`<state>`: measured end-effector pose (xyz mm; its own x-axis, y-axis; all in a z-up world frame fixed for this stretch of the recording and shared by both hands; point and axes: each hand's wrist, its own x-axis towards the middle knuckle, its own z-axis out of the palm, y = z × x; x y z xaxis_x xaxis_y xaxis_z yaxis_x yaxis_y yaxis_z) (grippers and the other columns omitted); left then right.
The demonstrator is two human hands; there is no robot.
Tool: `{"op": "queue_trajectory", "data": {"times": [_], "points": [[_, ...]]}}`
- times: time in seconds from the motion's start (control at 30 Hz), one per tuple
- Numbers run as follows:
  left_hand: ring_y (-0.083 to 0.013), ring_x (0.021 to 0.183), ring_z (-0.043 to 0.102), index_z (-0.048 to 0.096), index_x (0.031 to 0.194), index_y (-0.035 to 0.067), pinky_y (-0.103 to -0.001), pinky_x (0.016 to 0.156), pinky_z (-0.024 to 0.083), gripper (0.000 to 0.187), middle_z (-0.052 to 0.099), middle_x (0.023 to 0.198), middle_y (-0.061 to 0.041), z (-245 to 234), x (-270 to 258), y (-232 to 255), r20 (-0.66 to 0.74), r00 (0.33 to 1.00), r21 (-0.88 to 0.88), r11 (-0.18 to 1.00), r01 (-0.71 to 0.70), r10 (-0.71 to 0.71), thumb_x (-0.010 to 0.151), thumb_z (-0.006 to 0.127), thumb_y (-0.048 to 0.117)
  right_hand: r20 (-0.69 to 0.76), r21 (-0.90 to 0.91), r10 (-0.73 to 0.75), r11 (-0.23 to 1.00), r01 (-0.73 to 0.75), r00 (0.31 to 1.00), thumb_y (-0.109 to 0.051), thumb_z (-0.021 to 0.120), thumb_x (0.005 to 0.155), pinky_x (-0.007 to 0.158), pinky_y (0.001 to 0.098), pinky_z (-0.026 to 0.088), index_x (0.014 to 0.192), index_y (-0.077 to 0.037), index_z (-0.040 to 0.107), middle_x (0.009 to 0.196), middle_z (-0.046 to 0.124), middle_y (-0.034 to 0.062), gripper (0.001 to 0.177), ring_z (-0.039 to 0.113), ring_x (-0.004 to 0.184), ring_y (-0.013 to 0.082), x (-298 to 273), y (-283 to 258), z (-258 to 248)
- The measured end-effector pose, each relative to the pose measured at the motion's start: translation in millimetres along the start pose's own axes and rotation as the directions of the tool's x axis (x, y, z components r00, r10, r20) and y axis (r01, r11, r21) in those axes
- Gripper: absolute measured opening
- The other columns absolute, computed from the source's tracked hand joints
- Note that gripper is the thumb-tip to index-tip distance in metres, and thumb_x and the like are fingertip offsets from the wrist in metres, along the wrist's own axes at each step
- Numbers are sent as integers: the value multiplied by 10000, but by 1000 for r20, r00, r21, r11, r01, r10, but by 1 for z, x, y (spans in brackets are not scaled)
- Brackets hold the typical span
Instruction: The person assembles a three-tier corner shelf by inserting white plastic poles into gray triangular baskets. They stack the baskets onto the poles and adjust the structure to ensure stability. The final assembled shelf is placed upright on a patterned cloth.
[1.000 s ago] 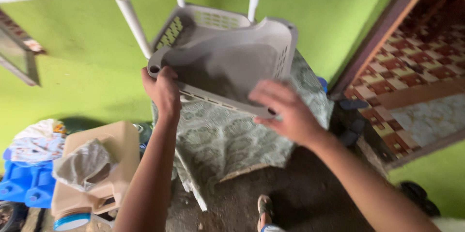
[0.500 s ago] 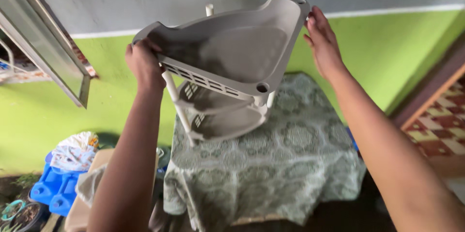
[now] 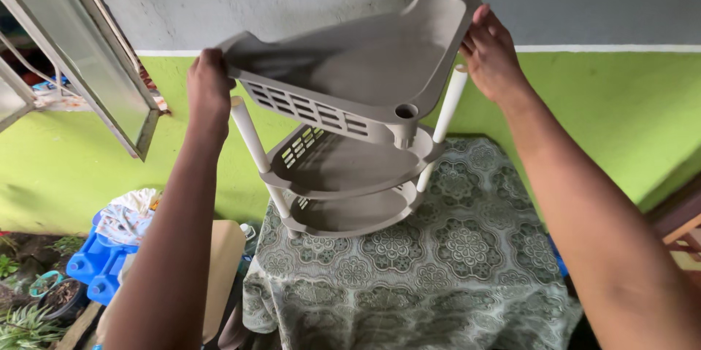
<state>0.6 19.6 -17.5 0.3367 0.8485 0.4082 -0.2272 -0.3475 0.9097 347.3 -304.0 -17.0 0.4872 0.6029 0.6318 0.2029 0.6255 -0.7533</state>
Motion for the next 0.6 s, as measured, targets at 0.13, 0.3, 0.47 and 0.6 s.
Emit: {"op": "queue_trajectory", "data": {"times": [0.13, 0.3, 0.47, 0.6], "points": [[-132, 855, 540, 631, 997, 115, -306, 781, 444, 342, 598, 892, 5, -15, 3, -14, 72, 987, -82, 986, 147, -141, 975, 476, 418, 51, -163, -52, 985, 60, 997, -584, 611, 1019, 1196, 400, 429, 1166, -144, 606, 1217, 660, -3, 463, 605, 1251, 172, -5, 2, 1], [-114, 897, 524, 645, 1044, 138, -307, 819, 435, 325, 601, 948, 12, -19, -15, -22, 189, 960, -194, 951, 242, -206, 990, 484, 416, -12, -343, -43, 939, 37, 999, -669, 546, 996, 1234, 403, 387, 1237, -100, 646, 1297, 652, 7, 625, 597, 1314, 179, -8, -6, 7], [-132, 809, 425, 649, 1062, 106, -303, 743, 382, 380, 516, 879, -1, -17, -20, -23, 249, 954, -168, 963, 211, -166, 1042, 467, 439, -113, -369, 20, 928, -61, 993, -693, 484, 952, 1145, 394, 415, 1302, -152, 621, 1289, 685, 10, 659, 618, 1260, 172, -18, -12, 14], [-107, 806, 452, 659, 1114, 147, -268, 750, 420, 373, 583, 898, 35, -17, -25, -29, 258, 963, -155, 981, 117, -74, 1021, 434, 430, -109, -365, 33, 928, -71, 994, -675, 522, 980, 1073, 401, 436, 1331, -131, 597, 1261, 657, 26, 651, 595, 1225, 179, -26, -4, 8]]}}
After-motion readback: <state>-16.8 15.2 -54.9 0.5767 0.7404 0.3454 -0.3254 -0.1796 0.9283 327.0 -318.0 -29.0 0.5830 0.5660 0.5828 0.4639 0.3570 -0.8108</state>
